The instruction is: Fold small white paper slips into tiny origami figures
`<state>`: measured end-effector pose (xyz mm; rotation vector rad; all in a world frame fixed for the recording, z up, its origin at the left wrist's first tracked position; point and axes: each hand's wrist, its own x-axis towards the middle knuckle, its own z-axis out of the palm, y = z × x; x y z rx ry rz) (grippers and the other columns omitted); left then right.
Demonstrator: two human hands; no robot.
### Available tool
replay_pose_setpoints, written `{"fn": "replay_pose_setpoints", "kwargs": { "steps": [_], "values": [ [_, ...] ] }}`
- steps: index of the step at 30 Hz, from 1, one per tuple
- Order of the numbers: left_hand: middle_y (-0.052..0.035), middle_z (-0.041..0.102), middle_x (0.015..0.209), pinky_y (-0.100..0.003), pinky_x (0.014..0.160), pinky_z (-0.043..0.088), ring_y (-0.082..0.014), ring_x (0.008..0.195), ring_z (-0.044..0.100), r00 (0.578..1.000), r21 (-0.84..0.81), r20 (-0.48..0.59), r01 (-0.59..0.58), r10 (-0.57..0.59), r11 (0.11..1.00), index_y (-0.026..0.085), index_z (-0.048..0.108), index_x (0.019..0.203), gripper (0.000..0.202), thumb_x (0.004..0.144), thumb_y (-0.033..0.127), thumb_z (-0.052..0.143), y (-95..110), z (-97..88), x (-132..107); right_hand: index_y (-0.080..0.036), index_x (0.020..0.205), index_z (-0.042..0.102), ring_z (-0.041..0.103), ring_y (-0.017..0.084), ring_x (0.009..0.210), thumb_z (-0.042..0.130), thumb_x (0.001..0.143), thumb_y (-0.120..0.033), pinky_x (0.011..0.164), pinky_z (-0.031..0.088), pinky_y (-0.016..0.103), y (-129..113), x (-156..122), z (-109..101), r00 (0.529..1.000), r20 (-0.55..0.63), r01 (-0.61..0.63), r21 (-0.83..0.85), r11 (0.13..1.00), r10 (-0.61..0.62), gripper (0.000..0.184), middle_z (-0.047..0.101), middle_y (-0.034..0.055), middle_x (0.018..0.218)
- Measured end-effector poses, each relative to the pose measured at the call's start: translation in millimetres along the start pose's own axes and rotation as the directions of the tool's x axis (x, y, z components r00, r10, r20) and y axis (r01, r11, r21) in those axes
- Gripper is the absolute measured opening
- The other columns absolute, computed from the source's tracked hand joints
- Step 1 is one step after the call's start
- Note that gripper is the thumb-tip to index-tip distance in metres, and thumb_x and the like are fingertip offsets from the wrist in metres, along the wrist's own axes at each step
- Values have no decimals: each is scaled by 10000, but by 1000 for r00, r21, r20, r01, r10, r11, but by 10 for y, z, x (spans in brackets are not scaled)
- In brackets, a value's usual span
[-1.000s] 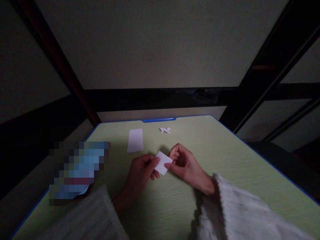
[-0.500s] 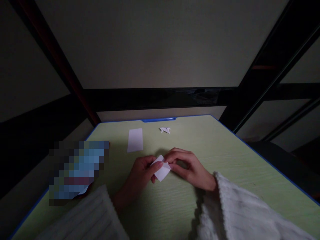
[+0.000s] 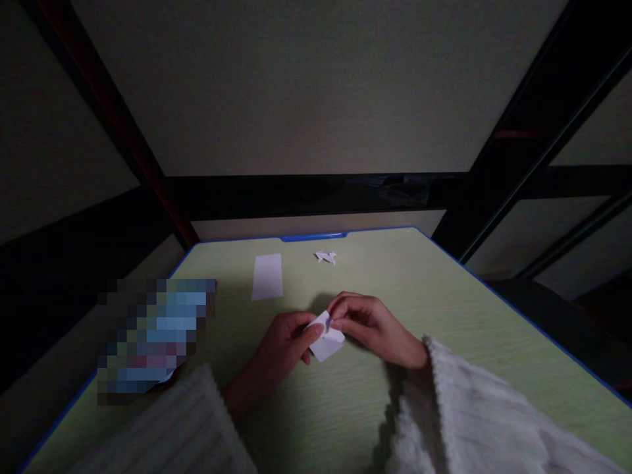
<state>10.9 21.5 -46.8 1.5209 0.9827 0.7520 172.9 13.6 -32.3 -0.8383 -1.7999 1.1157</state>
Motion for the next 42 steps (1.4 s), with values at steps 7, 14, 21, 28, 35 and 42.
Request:
{"fn": "replay_pose_setpoints", "kwargs": {
  "steps": [7,14,21,28,35,42],
  "values": [
    [46,439,450,-164,368,330,-54,381,395,1000,58,2,-4,4,998,116,537,556,201,678,262,473,34,9,-28,-112,653,530,454,78,559,556,692,-257,518,360,204,5,1,51,978,-45,-192,182,964,204,153,507,-6,618],
    [42,458,452,-170,374,340,-62,387,407,1000,73,-11,13,-12,997,113,548,565,185,666,251,478,57,34,-26,-103,586,520,426,53,471,621,612,-268,458,338,185,2,19,90,939,-135,-288,199,937,318,194,499,-30,532],
    [35,466,451,-181,423,336,-84,447,435,999,84,-41,39,-36,996,105,558,537,196,644,265,520,61,29,-4,-114,579,518,429,56,472,615,609,-262,466,341,194,7,20,130,932,-153,-297,199,934,328,180,500,-32,531],
    [37,451,466,-189,435,308,-89,458,413,999,118,-37,22,-18,993,109,546,550,201,657,274,503,60,34,-17,-127,582,478,405,58,470,604,621,-293,460,323,194,19,16,148,935,-150,-293,185,938,321,212,474,-35,532],
    [40,440,493,-181,445,314,-81,476,405,1000,86,-14,-2,3,996,115,522,566,213,686,288,485,59,1,-25,-158,656,427,388,88,543,383,799,-281,502,318,212,-30,-18,147,983,-45,-182,-156,971,177,194,415,-27,583],
    [39,439,476,-183,432,329,-81,459,405,1000,69,2,0,0,998,121,504,542,225,673,303,493,82,25,-27,-171,599,393,373,92,513,363,807,-222,483,290,208,-44,-39,211,987,-96,-150,-292,944,127,216,400,-31,539]
  ]
}}
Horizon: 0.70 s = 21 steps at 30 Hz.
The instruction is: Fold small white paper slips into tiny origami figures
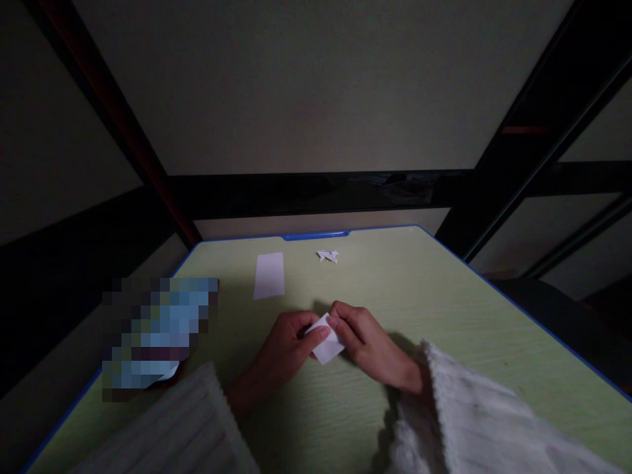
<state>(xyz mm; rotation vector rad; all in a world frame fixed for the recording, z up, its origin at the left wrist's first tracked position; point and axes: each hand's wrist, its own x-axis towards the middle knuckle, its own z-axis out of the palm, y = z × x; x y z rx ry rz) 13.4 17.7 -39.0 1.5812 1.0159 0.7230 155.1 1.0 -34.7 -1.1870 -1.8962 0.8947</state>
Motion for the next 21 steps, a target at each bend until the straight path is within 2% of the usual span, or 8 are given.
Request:
{"fn": "replay_pose_setpoints", "kwargs": {
  "steps": [3,6,10,14,16,18,21],
  "values": [
    [42,437,463,-186,427,336,-83,450,413,1000,-11,8,15,-15,1000,126,497,534,231,660,320,505,-9,1,-4,-169,584,388,360,90,498,382,793,-227,459,270,204,3,0,20,999,-16,-52,24,998,52,217,391,-33,525],
    [51,422,442,-180,409,331,-76,430,408,1000,-26,-2,20,-20,999,134,481,506,237,651,319,514,-19,-3,-7,-163,590,402,351,83,496,371,796,-245,455,272,197,-12,2,-1,994,41,-110,133,985,105,224,390,-33,532],
    [49,425,432,-182,400,342,-80,422,424,999,-45,30,29,-28,999,135,481,486,227,634,302,520,-20,14,-11,-160,587,398,337,76,501,401,779,-248,459,270,191,-41,-1,-36,993,84,-94,215,972,78,211,371,-42,533],
    [40,448,440,-175,400,342,-79,430,437,998,-20,59,16,-15,1000,129,498,492,221,640,293,515,-14,38,-3,-154,555,403,296,62,454,439,750,-253,423,234,189,-32,14,-38,986,96,-158,329,931,133,222,348,-54,497],
    [50,431,405,-166,378,311,-64,391,410,1000,5,5,14,-14,1000,132,485,473,241,650,294,511,-8,34,4,-150,570,418,299,60,453,446,749,-286,425,234,191,-19,28,-32,985,85,-174,395,902,152,227,355,-54,502],
    [64,396,356,-162,349,270,-50,342,364,995,9,-95,25,-24,1000,139,459,440,272,649,304,515,-2,20,12,-150,596,425,322,63,473,450,751,-332,444,251,195,-10,38,-23,987,77,-158,437,886,138,240,367,-52,523],
    [74,375,325,-162,332,251,-43,315,338,982,-41,-188,27,-34,999,145,443,419,291,630,323,534,-1,-7,21,-155,620,415,346,65,505,543,686,-359,458,267,193,-4,42,-1,992,85,-122,441,889,94,249,377,-54,559]
  ]
}}
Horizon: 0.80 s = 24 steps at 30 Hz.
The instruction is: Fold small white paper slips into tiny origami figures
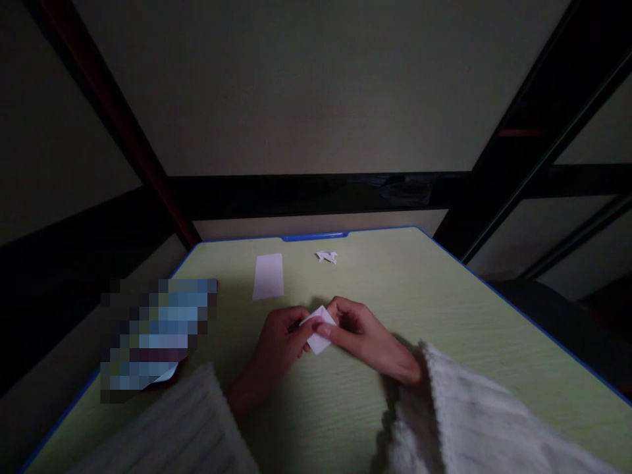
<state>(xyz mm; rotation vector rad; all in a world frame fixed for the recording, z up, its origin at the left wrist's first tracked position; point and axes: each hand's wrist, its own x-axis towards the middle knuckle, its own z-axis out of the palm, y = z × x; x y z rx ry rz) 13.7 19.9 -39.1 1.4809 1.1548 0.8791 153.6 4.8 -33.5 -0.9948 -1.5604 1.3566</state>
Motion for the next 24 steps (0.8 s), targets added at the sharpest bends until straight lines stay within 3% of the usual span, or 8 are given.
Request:
{"fn": "replay_pose_setpoints", "kwargs": {
  "steps": [5,12,17,24],
  "values": [
    [54,440,355,-165,328,282,-50,317,373,1000,-71,10,-7,8,997,137,489,455,281,633,351,528,-10,-4,9,-147,633,435,367,65,487,538,692,-366,452,272,196,27,19,-3,1000,-13,5,26,1000,-4,249,419,-49,536],
    [8,538,486,-169,348,347,-58,379,423,994,-245,77,-60,81,968,118,575,578,231,675,313,497,17,-10,-11,-140,612,444,391,75,470,518,711,-323,464,260,212,51,48,-63,999,-30,-34,282,959,44,220,466,-24,507],
    [9,542,509,-178,368,362,-61,399,427,987,-251,131,-56,92,966,114,628,736,207,661,270,516,47,-19,-39,-141,599,449,412,85,487,523,699,-279,482,265,222,47,38,-70,991,-78,-64,406,912,105,186,468,-20,516],
    [7,536,543,-162,377,368,-70,455,451,982,-246,163,-58,100,967,116,625,788,187,653,200,526,27,-11,-33,-140,579,439,418,83,476,528,675,-249,487,268,225,62,50,-71,989,-61,-91,458,885,133,171,468,-23,510]
  ]
}}
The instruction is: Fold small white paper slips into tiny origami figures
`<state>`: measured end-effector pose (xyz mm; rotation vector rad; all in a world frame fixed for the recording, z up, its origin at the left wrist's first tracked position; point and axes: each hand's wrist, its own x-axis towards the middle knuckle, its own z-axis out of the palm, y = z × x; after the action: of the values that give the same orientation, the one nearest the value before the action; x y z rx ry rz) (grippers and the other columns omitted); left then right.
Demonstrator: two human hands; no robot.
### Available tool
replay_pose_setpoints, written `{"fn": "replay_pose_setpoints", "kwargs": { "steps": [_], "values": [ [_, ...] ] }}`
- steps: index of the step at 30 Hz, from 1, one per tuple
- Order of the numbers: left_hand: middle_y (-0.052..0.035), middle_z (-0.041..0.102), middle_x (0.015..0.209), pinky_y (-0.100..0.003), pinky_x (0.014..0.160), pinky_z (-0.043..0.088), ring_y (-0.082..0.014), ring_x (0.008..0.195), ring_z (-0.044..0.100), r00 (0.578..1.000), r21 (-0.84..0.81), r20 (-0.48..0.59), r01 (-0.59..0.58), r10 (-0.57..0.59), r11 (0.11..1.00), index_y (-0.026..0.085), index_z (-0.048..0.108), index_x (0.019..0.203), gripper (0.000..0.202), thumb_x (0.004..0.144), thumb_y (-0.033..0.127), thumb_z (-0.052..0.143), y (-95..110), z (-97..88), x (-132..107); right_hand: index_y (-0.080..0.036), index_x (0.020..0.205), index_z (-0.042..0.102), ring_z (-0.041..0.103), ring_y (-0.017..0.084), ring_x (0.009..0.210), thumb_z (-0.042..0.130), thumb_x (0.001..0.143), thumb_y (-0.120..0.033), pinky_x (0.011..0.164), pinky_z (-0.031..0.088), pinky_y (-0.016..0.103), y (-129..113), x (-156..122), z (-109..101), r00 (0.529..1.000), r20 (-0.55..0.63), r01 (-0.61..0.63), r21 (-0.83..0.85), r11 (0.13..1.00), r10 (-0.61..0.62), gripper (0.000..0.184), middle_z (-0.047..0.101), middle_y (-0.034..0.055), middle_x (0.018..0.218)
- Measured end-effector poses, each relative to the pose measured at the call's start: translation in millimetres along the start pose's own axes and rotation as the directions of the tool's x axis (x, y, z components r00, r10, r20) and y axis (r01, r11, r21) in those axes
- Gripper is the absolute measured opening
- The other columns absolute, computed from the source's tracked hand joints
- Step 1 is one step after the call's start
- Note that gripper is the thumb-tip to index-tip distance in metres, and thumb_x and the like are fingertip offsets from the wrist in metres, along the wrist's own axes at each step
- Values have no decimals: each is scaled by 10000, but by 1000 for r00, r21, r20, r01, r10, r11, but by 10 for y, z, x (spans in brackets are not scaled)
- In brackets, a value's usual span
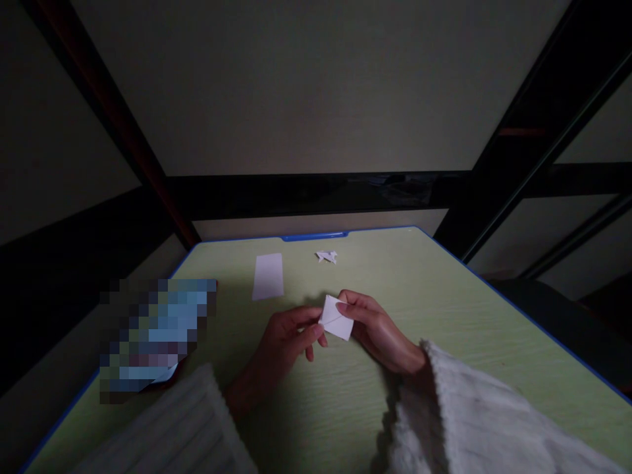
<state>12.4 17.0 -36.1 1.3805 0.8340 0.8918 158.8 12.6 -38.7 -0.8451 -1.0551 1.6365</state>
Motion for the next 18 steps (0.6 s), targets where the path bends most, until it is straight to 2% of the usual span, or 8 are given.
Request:
{"fn": "replay_pose_setpoints", "kwargs": {
  "steps": [4,7,13,18],
  "values": [
    [1,554,668,-151,362,367,-85,511,496,998,-46,-63,-33,31,998,159,556,927,303,624,143,549,-41,-18,7,-142,581,442,426,88,491,544,661,-255,493,285,224,41,9,-23,1000,-10,-8,-23,1000,8,171,468,-22,521],
    [9,548,684,-148,360,369,-86,517,503,996,-63,-72,-53,48,997,185,542,948,353,607,97,545,-39,-17,-4,-148,579,437,422,90,496,545,661,-274,493,288,222,48,5,-23,1000,-9,-19,-54,998,19,185,458,-25,519],
    [21,527,565,-148,364,361,-68,455,466,996,-72,-81,-50,44,996,169,638,777,251,581,67,521,14,-8,-17,-151,573,433,379,84,488,540,660,-295,476,251,217,11,-15,-1,1000,24,-17,-153,988,21,199,424,-32,512],
    [14,533,640,-144,349,363,-38,410,433,992,-16,-100,-77,75,997,174,663,678,177,568,83,559,4,-1,-7,-142,604,447,363,80,486,513,694,-284,485,242,223,-15,-29,3,997,77,11,-240,971,8,180,426,-29,532]
  ]
}}
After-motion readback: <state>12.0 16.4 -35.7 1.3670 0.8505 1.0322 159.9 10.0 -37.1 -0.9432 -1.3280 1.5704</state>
